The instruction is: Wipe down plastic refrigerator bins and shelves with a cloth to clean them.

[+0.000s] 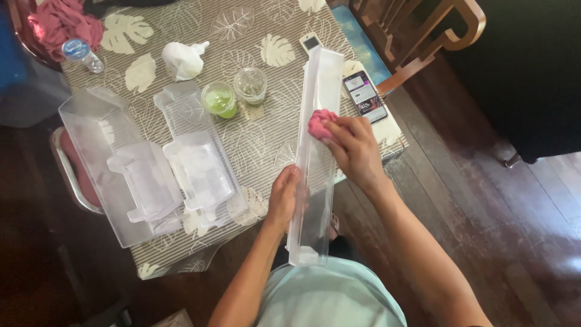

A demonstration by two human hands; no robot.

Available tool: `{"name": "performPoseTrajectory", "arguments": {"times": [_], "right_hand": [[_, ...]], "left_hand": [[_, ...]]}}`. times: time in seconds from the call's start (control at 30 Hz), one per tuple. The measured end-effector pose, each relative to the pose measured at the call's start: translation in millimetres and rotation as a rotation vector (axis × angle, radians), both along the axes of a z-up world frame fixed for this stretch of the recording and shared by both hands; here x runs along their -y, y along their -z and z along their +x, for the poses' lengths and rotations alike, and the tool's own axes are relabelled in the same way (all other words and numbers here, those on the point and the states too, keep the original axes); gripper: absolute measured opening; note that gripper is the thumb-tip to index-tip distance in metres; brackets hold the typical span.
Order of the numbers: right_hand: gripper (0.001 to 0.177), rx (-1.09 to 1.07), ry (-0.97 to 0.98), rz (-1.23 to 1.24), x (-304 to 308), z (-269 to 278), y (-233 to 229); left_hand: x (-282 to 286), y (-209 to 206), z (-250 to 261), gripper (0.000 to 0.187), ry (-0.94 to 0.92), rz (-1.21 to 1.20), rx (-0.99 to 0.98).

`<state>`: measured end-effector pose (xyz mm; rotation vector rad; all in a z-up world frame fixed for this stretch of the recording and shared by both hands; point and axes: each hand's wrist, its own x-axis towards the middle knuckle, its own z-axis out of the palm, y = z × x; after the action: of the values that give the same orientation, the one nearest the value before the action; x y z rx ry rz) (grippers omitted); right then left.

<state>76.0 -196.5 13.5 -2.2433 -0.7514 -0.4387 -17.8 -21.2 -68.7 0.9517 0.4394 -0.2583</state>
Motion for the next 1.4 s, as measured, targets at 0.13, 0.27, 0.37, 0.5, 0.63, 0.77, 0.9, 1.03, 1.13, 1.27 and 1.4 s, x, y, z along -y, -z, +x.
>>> {"name": "performPoseTrajectory", "arguments": {"times": [0.13, 0.27, 0.37, 0.5, 0.63, 0.77, 0.9, 1.03, 1.13, 1.27, 1.4], "right_hand": [[0.041, 0.01, -0.184, -0.086, -1.3, -50.2, -7.0], [0.04, 0.07, -0.493, 0.015, 10.9, -114.8, 12.8], [0.044, 0.078, -0.519, -0.033, 11.5, -108.6, 14.6], [0.037, 0.221, -0.274, 0.012, 6.7, -31.3, 21.2], [0.033, 0.309, -0.027, 0.011, 7.4, 58.1, -6.0], [0.029, 0.281, 0.112, 0.031, 10.3, 97.7, -25.4], [0.03, -0.008, 0.169, 0.345, 8.0, 94.0, -28.8], [0.036, -0.36, 0.242, 0.557, -1.6, 67.9, -49.0], [0.032, -0.265, 0.195, 0.376, -4.7, 58.0, -46.7], [0.032, 0.065, 0.12, -0.066, -19.0, 19.6, -39.8], [0.039, -0.155, 0.059, -0.102, -31.6, -67.0, -16.6]], "left_hand": [[-8.9, -1.8, -1.0, 0.029, -0.036, 0.02, 0.036], [-19.9, 8.6, -6.9, 0.027, -0.141, 0.017, -0.023], [-25.2, 26.8, -21.6, 0.025, -0.11, -0.016, 0.036], [-28.1, -4.1, -30.7, 0.028, 0.053, 0.12, 0.178], [-38.2, -10.7, -38.7, 0.033, 0.142, 0.222, 0.101], [-41.9, -8.9, -47.5, 0.035, 0.162, 0.304, 0.106], [-35.3, -10.8, -52.1, 0.028, 0.157, 0.398, 0.044], [-29.9, -11.5, -55.0, 0.025, 0.148, 0.536, 0.139], [-24.3, -10.8, -53.7, 0.024, 0.149, 0.709, 0.241], [-12.6, -12.3, -50.4, 0.024, 0.115, 0.823, 0.388], [-8.5, -19.2, -41.3, 0.023, 0.064, 0.828, 0.387]]}}
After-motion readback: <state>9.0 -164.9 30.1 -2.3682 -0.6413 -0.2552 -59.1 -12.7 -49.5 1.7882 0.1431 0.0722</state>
